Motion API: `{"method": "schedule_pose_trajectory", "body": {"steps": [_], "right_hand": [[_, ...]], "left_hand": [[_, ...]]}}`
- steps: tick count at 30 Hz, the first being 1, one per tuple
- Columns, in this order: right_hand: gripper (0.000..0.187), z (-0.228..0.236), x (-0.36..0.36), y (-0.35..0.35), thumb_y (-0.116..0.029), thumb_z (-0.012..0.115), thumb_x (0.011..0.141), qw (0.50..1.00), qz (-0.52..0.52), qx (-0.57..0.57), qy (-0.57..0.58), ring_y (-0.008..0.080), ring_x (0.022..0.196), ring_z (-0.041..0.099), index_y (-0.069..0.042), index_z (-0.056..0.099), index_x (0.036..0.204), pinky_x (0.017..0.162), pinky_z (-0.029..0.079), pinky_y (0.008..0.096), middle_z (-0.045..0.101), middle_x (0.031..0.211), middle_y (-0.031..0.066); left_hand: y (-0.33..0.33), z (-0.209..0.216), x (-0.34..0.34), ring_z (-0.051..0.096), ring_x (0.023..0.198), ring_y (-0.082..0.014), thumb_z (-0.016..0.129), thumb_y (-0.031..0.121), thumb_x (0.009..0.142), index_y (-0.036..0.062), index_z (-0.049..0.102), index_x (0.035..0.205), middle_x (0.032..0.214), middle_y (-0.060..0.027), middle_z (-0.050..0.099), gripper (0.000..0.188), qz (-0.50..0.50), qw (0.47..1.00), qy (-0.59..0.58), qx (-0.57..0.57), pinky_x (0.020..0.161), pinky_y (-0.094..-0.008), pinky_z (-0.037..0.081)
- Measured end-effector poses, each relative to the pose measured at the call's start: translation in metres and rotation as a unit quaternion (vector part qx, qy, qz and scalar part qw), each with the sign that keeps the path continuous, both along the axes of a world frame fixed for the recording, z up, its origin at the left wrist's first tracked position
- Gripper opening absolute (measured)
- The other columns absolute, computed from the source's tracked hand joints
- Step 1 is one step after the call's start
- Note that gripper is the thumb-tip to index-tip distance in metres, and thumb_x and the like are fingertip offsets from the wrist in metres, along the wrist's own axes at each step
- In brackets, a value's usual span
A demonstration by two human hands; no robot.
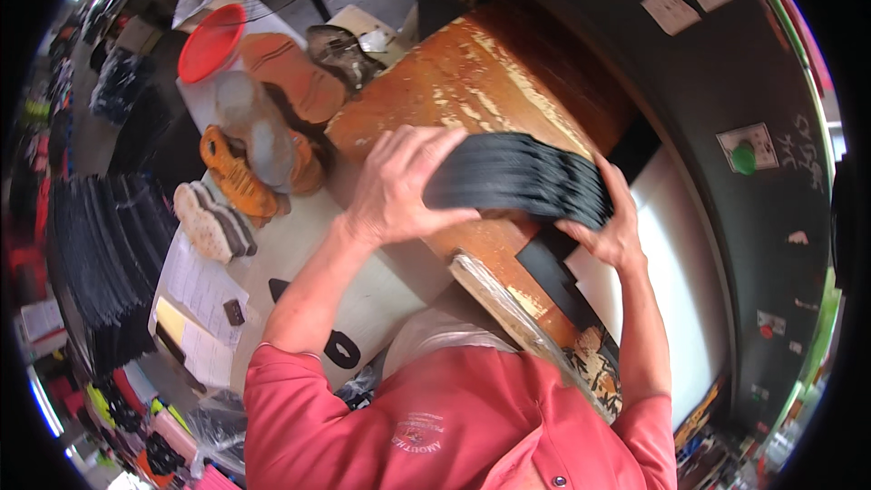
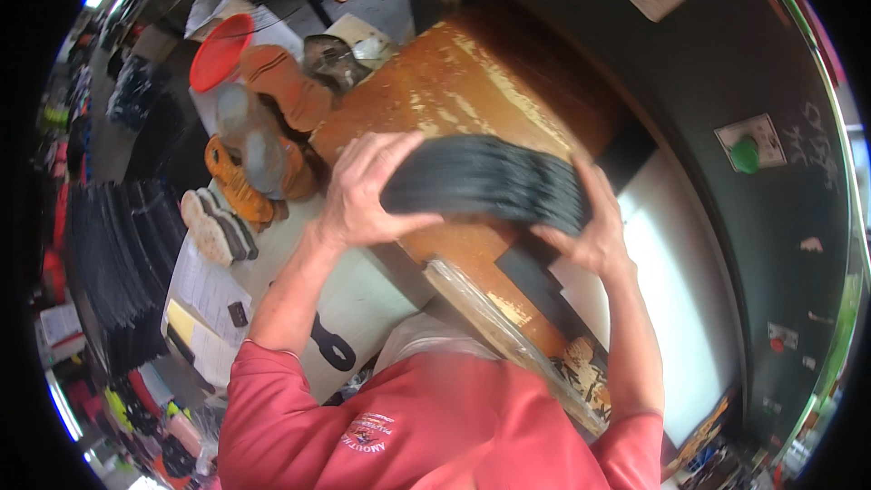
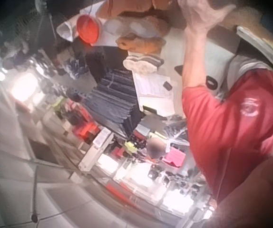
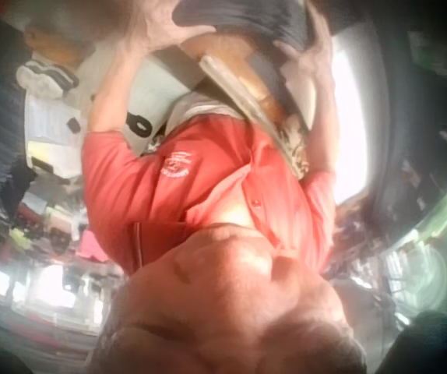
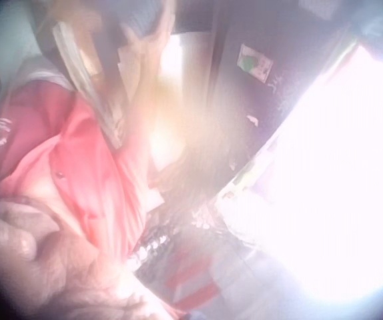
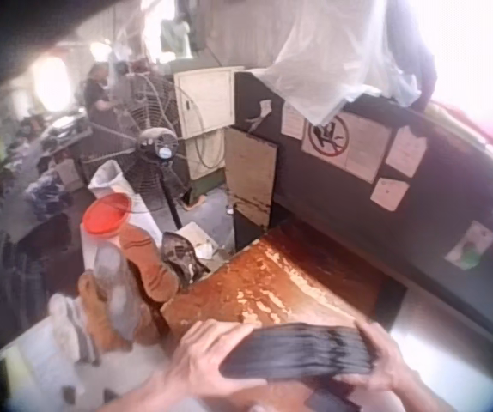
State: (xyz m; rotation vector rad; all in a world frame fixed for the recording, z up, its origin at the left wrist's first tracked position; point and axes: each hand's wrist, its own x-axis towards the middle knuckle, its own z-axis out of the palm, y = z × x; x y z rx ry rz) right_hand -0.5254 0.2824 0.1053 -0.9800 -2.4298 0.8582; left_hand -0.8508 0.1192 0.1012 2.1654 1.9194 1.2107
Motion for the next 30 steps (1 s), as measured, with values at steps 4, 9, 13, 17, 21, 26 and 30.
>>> {"method": "schedule_pose_trajectory", "body": {"steps": [4,9,13,17,21,26,30], "right_hand": [[0.108,-0.006,0.005,-0.026,-0.020,0.100,0.068,0.999,-0.049,-0.021,0.001,0.0361,0.137,0.059,-0.002,0.047,0.160,0.119,0.046,0.0442,0.060,0.146,0.0208],[0.098,-0.001,0.011,-0.017,-0.010,0.094,0.072,0.993,-0.012,-0.106,0.060,0.0267,0.130,0.065,-0.003,0.049,0.159,0.116,0.049,0.0396,0.067,0.143,0.0164],[0.108,0.051,0.053,-0.052,-0.027,0.101,0.069,0.994,0.058,-0.050,0.073,0.0282,0.127,0.066,-0.001,0.050,0.160,0.116,0.050,0.0412,0.067,0.140,0.0174],[0.119,0.091,0.081,-0.130,-0.040,0.104,0.063,0.979,0.087,-0.178,0.050,0.0328,0.127,0.068,0.005,0.049,0.158,0.113,0.053,0.0450,0.066,0.143,0.0225],[0.111,0.080,0.093,-0.205,-0.024,0.104,0.062,0.954,0.158,-0.209,-0.148,0.0334,0.132,0.064,0.011,0.049,0.152,0.115,0.050,0.0423,0.066,0.138,0.0260],[0.100,0.025,0.072,-0.257,-0.029,0.101,0.071,0.881,0.222,-0.373,-0.187,0.0301,0.125,0.069,0.009,0.053,0.150,0.111,0.054,0.0396,0.071,0.132,0.0235],[0.091,-0.036,0.026,-0.300,-0.027,0.098,0.078,0.854,0.152,-0.480,-0.133,0.0250,0.119,0.071,0.007,0.054,0.150,0.104,0.057,0.0362,0.073,0.129,0.0193]], "left_hand": [[-0.016,0.001,0.014,0.066,0.117,-0.0315,0.097,0.055,0.065,0.0106,0.061,0.146,0.127,-0.0104,0.067,0.099,0.015,1.000,0.012,0.021,0.102,-0.0480,0.051],[-0.023,0.000,0.035,0.068,0.115,-0.0307,0.098,0.057,0.064,0.0074,0.065,0.139,0.120,-0.0131,0.070,0.096,0.063,0.997,-0.017,0.037,0.105,-0.0490,0.053],[-0.092,0.030,0.078,0.068,0.114,-0.0350,0.098,0.059,0.065,0.0038,0.065,0.139,0.123,-0.0182,0.069,0.098,0.102,0.993,-0.040,0.052,0.105,-0.0497,0.054],[-0.194,0.053,0.129,0.069,0.106,-0.0338,0.100,0.052,0.067,0.0009,0.060,0.147,0.119,-0.0161,0.067,0.103,0.140,0.983,-0.117,-0.014,0.094,-0.0462,0.057],[-0.293,0.030,0.167,0.070,0.103,-0.0359,0.099,0.046,0.072,-0.0011,0.059,0.149,0.117,-0.0196,0.068,0.099,0.166,0.929,-0.241,-0.225,0.092,-0.0455,0.058],[-0.365,-0.022,0.155,0.059,0.141,-0.0399,0.092,0.061,0.073,-0.0017,0.060,0.151,0.150,-0.0285,0.062,0.105,0.180,0.813,-0.368,-0.413,0.120,-0.0430,0.046],[-0.377,-0.037,0.077,0.060,0.141,-0.0377,0.091,0.063,0.072,-0.0054,0.060,0.149,0.151,-0.0285,0.062,0.108,0.171,0.818,-0.284,-0.471,0.121,-0.0392,0.046]]}}
